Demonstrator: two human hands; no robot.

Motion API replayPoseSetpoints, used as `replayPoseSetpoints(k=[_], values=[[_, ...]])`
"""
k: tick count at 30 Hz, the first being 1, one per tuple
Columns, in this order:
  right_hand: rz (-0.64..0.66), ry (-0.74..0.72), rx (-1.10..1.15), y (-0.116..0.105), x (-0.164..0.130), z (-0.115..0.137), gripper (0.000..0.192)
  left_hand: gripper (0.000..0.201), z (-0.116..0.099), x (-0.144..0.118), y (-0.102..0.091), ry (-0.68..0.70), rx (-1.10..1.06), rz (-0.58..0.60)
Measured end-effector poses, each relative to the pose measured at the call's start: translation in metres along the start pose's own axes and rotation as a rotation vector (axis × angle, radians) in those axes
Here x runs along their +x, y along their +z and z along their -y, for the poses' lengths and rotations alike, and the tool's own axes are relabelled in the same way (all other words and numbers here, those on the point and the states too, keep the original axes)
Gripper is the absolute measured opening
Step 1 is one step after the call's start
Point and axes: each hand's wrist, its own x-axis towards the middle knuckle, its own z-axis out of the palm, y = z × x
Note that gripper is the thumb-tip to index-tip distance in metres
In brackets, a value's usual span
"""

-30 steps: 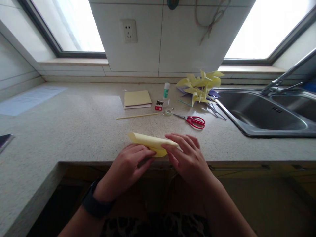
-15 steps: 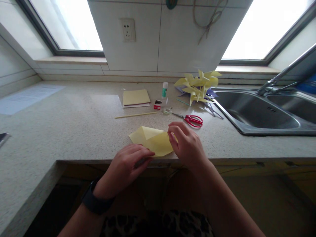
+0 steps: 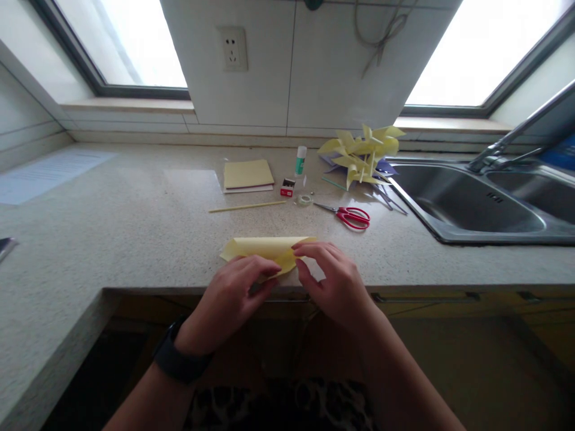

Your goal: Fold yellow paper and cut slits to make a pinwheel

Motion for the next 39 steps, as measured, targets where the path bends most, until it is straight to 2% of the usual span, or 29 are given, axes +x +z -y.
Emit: replayPoseSetpoints(k=[3,8,10,14,17,22,26,30,33,36,39], values=[[0.047,-0.029,0.090,0.000,-0.003,0.004,0.016,0.017,0.000,0.001,0.000,0.025,0.019,0.019],[0.258,-0.024,0.085,-0.002,-0.005,0.005,0.016,0.023,-0.004,0.000,-0.006,0.029,0.012,0.121],[0.293,-0.022,0.074,-0.003,-0.006,0.005,0.017,0.026,-0.006,-0.001,-0.010,0.014,-0.003,0.155],[0.256,-0.023,0.046,-0.002,-0.009,0.004,0.018,0.023,-0.009,0.003,-0.021,0.049,-0.053,0.169],[0.237,-0.030,0.018,-0.002,-0.012,0.004,0.015,0.028,-0.006,0.012,-0.031,0.109,-0.013,0.191],[0.220,-0.070,-0.016,-0.002,-0.019,0.004,0.016,0.034,0.014,0.037,-0.042,0.173,0.160,0.274],[0.239,-0.087,-0.017,-0.002,-0.024,0.004,0.017,0.026,0.034,0.056,-0.043,0.259,0.341,0.368],[0.220,-0.107,0.002,-0.003,-0.028,0.002,0.016,0.030,0.048,0.066,-0.040,0.306,0.458,0.353],[0.212,-0.119,0.001,-0.003,-0.030,0.001,0.019,0.036,0.055,0.069,-0.041,0.307,0.521,0.292],[0.200,-0.130,0.004,-0.003,-0.030,0.000,0.021,0.038,0.060,0.071,-0.042,0.332,0.547,0.242],[0.192,-0.147,-0.005,-0.003,-0.029,0.000,0.021,0.037,0.061,0.070,-0.042,0.390,0.588,0.253]])
